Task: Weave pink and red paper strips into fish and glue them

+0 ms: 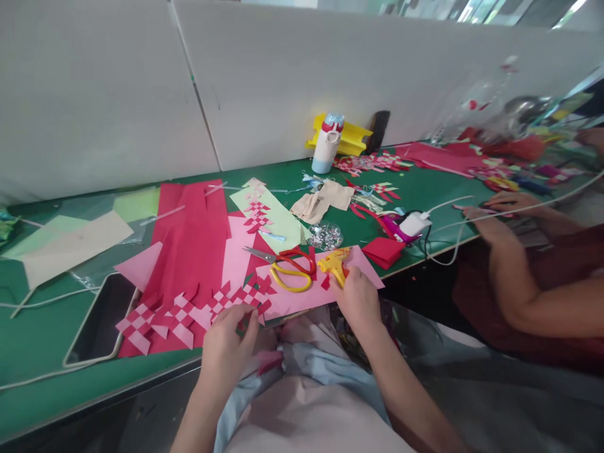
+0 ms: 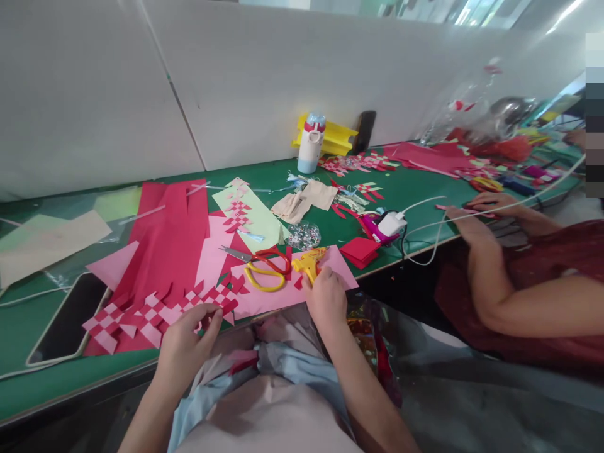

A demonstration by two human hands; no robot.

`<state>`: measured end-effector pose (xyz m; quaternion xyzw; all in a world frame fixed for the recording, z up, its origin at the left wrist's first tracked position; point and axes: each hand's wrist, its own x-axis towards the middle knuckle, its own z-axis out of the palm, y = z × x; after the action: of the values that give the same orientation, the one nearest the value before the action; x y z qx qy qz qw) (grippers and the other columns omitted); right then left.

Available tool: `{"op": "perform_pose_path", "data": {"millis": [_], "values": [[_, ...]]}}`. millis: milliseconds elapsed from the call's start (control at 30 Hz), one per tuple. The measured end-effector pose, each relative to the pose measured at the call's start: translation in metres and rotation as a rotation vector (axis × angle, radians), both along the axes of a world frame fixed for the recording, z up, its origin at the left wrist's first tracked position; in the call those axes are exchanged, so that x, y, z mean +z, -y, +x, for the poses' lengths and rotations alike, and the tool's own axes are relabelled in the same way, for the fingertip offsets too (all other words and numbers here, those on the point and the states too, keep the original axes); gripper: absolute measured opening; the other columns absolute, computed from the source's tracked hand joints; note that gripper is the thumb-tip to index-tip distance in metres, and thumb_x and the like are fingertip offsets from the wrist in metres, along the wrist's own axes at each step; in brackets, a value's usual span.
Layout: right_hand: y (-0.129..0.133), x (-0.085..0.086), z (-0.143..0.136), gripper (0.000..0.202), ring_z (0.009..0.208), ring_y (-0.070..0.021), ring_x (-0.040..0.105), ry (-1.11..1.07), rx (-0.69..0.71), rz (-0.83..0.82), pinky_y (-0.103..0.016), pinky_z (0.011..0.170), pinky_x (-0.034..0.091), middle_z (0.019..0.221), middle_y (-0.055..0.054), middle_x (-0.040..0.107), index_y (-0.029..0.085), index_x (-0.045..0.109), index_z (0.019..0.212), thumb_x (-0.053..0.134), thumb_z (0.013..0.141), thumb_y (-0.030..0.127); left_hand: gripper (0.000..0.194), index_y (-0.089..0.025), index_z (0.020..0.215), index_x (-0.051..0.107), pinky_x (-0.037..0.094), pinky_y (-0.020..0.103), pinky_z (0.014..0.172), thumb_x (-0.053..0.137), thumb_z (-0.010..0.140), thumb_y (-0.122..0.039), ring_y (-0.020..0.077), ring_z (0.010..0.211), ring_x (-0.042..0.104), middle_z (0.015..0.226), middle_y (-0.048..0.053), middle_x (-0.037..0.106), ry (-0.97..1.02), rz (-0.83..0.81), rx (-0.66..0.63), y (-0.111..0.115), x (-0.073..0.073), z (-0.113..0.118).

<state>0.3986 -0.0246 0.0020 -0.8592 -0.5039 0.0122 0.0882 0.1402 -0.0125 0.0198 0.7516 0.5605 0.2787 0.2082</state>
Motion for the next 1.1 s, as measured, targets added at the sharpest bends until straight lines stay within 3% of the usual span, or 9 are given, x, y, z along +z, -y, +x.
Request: {"op": "perform_pose_path", "data": {"millis": [233,400,500,633,700,800,867,967,1100], "values": [[-0.004,0.000,-0.006,0.037,0.091,-0.0299,0.062,-0.093,0.103,0.057,-0.034,0.072,0.043,0.099,-0.020,0.066,0.004,0.049,0.118,0.047,0.092,0.031,0.028,-0.020,0.083,0.069,0.045,0.026,0.054,0.052,0.083,-0.043,0.0158,0.059,0.060,0.067,0.001,0.068,0.120,-0.212,-0.007,0.003,0.003,0.008],[0.005,0.014,-0.014,0.031,0.087,-0.0288,0.058,-0.010,0.185,0.224,-0.036,0.074,0.043,0.094,-0.019,0.062,0.009,0.057,0.110,0.048,0.091,0.031,0.026,-0.019,0.086,0.070,0.050,0.026,0.059,0.056,0.083,-0.041,0.0170,0.065,0.064,0.072,0.003,0.071,0.213,-0.289,-0.001,0.006,0.002,0.009],[0.010,0.021,-0.029,0.025,0.075,-0.0199,0.057,-0.337,0.372,0.267,-0.029,0.069,0.042,0.081,-0.009,0.061,0.015,0.061,0.088,0.043,0.093,0.032,0.017,-0.019,0.088,0.071,0.051,0.026,0.064,0.059,0.084,-0.031,0.0158,0.071,0.065,0.081,0.003,0.072,0.172,-0.078,-0.044,0.010,-0.002,0.007],[0.013,0.020,-0.053,0.047,0.057,-0.0124,0.049,-0.865,0.568,0.027,-0.023,0.055,0.035,0.058,0.001,0.051,0.018,0.051,0.062,0.037,0.096,0.046,0.015,-0.021,0.093,0.071,0.051,0.028,0.072,0.060,0.085,-0.015,0.0158,0.079,0.063,0.086,0.004,0.070,0.028,0.389,-0.154,0.019,-0.012,0.003],[0.011,0.017,-0.061,0.046,0.054,-0.0106,0.047,-1.089,0.602,-0.059,-0.022,0.052,0.034,0.056,0.003,0.048,0.017,0.052,0.063,0.042,0.093,0.050,0.021,-0.020,0.097,0.071,0.050,0.030,0.076,0.062,0.082,-0.009,0.0170,0.082,0.061,0.089,0.005,0.070,-0.036,0.540,-0.184,0.023,-0.016,0.000],[0.003,0.012,-0.066,0.034,0.055,-0.0103,0.048,-1.265,0.590,-0.108,-0.021,0.051,0.036,0.062,0.003,0.053,0.015,0.060,0.075,0.055,0.086,0.047,0.026,-0.019,0.101,0.069,0.048,0.032,0.079,0.064,0.079,-0.005,0.0181,0.085,0.060,0.092,0.005,0.070,-0.086,0.619,-0.193,0.025,-0.019,-0.002],[-0.005,0.010,-0.066,0.030,0.058,-0.0113,0.052,-1.214,0.562,-0.074,-0.022,0.054,0.039,0.065,0.002,0.058,0.015,0.064,0.079,0.057,0.084,0.044,0.028,-0.018,0.105,0.067,0.048,0.032,0.080,0.062,0.080,-0.006,0.0185,0.086,0.060,0.094,0.006,0.069,-0.129,0.608,-0.130,0.024,-0.020,-0.003],[-0.020,0.012,-0.066,0.027,0.063,-0.0133,0.057,-0.945,0.516,-0.005,-0.023,0.059,0.040,0.067,0.000,0.064,0.015,0.066,0.075,0.056,0.086,0.038,0.028,-0.014,0.108,0.065,0.048,0.033,0.083,0.057,0.082,-0.007,0.0196,0.088,0.059,0.095,0.007,0.068,-0.207,0.516,-0.019,0.020,-0.023,-0.003],[-0.034,0.014,-0.074,0.020,0.070,-0.0153,0.063,-0.643,0.477,-0.037,-0.024,0.061,0.039,0.074,-0.002,0.071,0.018,0.069,0.074,0.057,0.085,0.029,0.026,-0.013,0.104,0.067,0.048,0.037,0.086,0.052,0.083,-0.008,0.0223,0.092,0.057,0.099,0.008,0.067,-0.274,0.376,-0.062,0.015,-0.030,-0.003]]}}
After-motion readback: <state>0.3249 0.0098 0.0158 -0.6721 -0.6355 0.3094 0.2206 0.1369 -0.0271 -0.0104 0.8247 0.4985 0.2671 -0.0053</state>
